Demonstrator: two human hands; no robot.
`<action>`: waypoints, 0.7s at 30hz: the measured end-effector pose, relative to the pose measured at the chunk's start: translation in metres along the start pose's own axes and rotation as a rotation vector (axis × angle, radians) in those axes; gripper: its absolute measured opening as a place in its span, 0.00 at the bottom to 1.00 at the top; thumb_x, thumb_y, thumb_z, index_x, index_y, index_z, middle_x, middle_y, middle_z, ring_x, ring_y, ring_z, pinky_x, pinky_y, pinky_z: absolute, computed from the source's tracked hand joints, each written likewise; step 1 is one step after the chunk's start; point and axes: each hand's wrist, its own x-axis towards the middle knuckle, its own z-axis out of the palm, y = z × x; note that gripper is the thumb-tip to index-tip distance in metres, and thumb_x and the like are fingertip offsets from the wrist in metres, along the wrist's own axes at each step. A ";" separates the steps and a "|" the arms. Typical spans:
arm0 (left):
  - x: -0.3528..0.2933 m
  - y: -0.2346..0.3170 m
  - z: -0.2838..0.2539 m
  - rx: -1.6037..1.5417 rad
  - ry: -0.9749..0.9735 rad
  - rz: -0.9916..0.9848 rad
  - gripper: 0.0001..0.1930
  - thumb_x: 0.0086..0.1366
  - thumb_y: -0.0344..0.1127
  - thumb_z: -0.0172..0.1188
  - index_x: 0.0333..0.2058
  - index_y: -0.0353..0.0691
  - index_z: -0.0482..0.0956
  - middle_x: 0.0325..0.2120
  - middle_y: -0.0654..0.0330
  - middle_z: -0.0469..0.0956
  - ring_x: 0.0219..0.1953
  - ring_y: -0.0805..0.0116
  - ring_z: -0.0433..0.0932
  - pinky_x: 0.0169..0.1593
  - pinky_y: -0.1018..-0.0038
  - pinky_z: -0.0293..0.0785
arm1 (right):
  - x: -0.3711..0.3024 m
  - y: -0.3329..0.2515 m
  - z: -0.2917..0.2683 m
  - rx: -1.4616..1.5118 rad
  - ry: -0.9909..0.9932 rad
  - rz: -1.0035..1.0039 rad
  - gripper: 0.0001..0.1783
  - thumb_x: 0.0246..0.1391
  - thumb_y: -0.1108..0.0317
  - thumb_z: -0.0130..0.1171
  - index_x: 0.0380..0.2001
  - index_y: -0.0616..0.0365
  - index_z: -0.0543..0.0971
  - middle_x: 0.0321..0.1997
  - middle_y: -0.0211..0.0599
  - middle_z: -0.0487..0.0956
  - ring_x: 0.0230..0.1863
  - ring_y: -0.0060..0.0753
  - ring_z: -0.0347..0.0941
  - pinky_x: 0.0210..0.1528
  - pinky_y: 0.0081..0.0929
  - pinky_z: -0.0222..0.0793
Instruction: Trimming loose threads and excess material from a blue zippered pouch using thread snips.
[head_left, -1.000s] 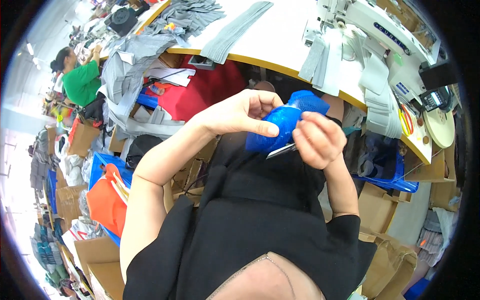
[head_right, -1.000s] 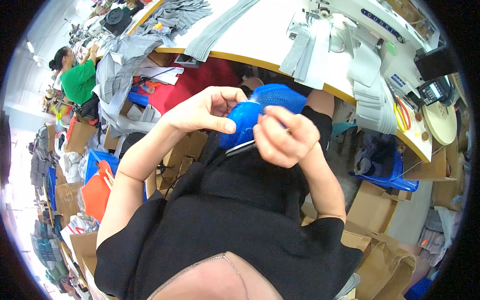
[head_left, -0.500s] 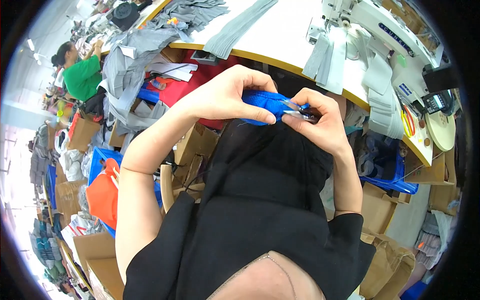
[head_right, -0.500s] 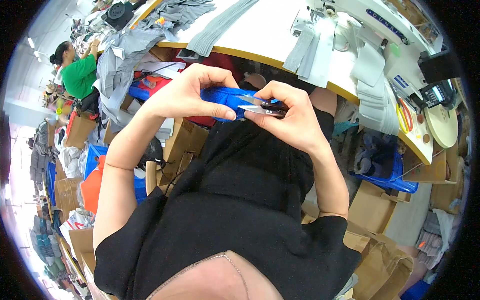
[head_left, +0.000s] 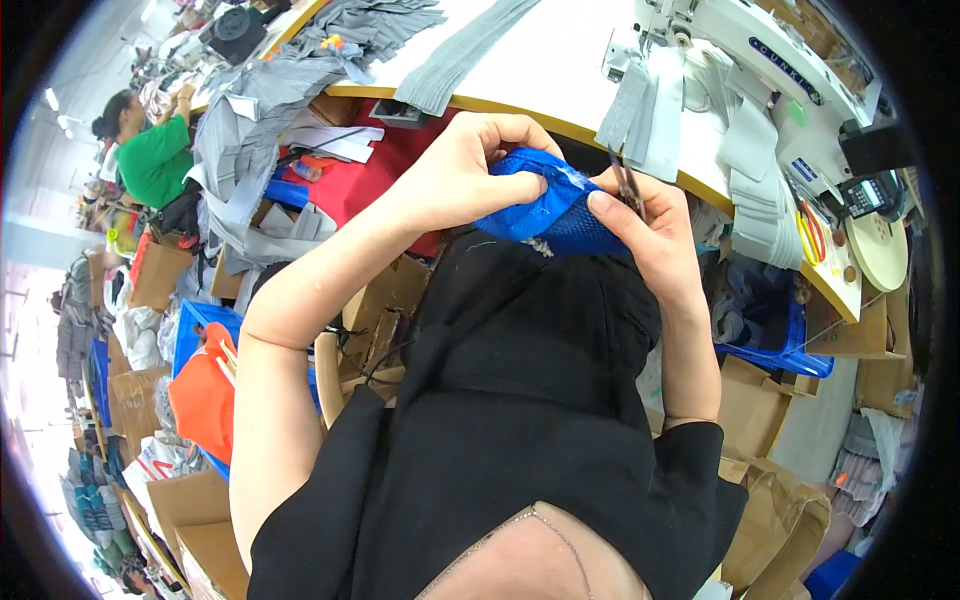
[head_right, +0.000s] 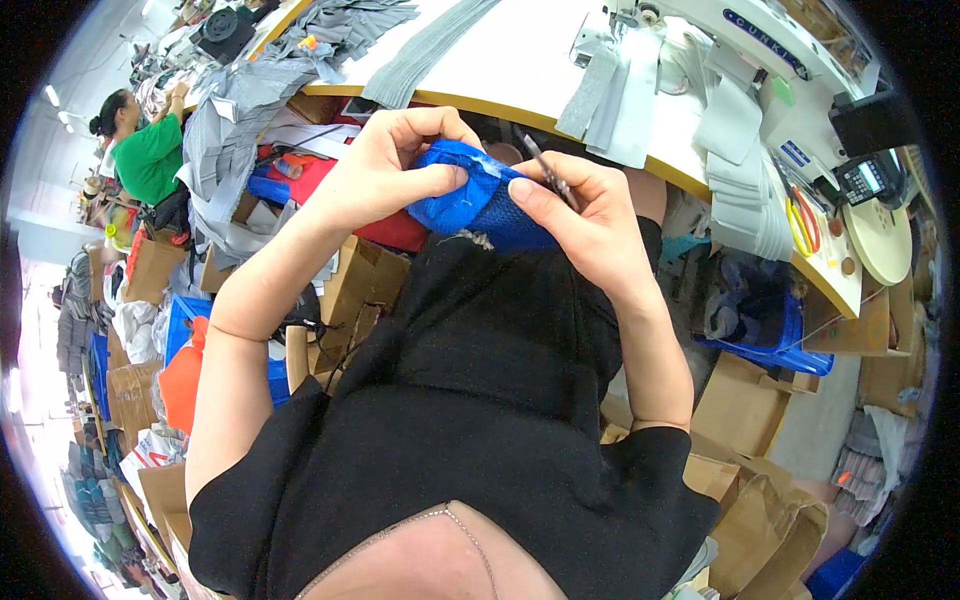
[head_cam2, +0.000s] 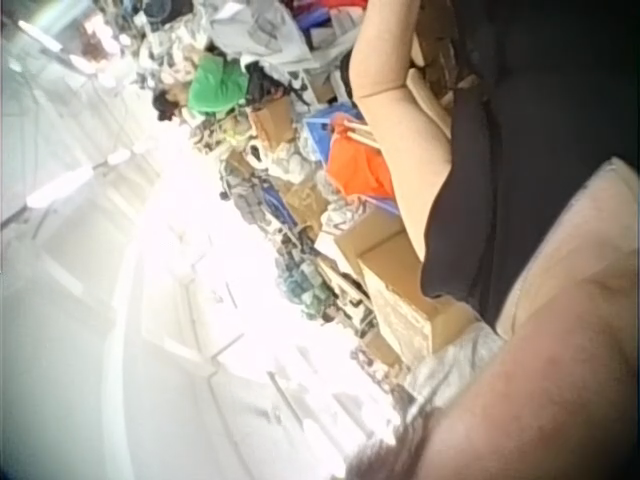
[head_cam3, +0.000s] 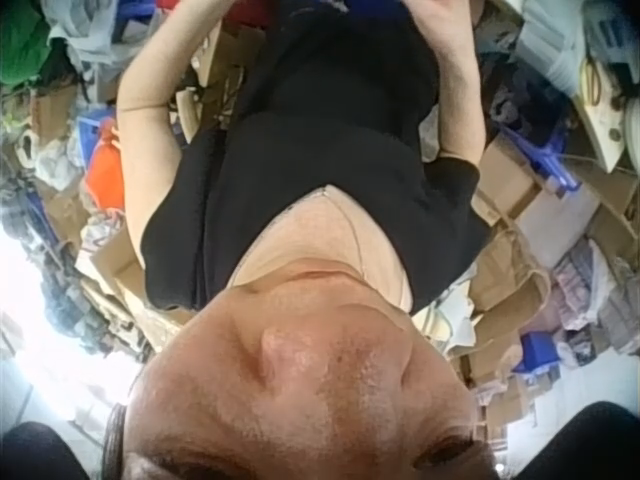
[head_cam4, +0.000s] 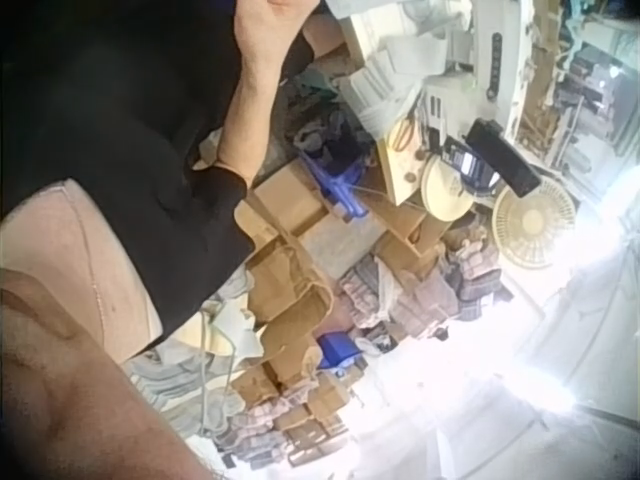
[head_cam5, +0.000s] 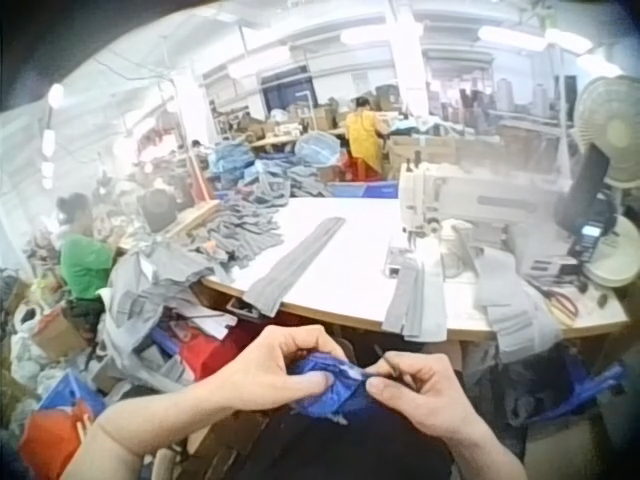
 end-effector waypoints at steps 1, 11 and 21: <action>0.001 -0.001 0.001 -0.048 -0.013 -0.004 0.10 0.59 0.30 0.64 0.39 0.35 0.79 0.32 0.65 0.79 0.35 0.80 0.76 0.42 0.80 0.73 | -0.001 -0.003 0.000 -0.002 0.005 0.016 0.07 0.57 0.70 0.64 0.36 0.63 0.82 0.29 0.22 0.79 0.30 0.09 0.69 0.35 0.11 0.65; 0.006 0.000 0.005 -0.041 -0.033 -0.100 0.12 0.54 0.34 0.72 0.35 0.37 0.82 0.30 0.66 0.81 0.33 0.81 0.77 0.42 0.81 0.74 | -0.001 0.004 0.005 0.105 0.108 0.075 0.08 0.59 0.68 0.61 0.35 0.62 0.82 0.26 0.18 0.76 0.27 0.06 0.64 0.30 0.10 0.60; 0.007 -0.017 -0.001 -0.292 -0.119 -0.224 0.16 0.50 0.31 0.76 0.37 0.34 0.83 0.30 0.63 0.83 0.32 0.78 0.79 0.41 0.80 0.76 | 0.002 -0.005 0.015 -0.814 0.223 -0.750 0.17 0.29 0.80 0.67 0.31 0.57 0.82 0.32 0.35 0.78 0.35 0.38 0.77 0.35 0.30 0.74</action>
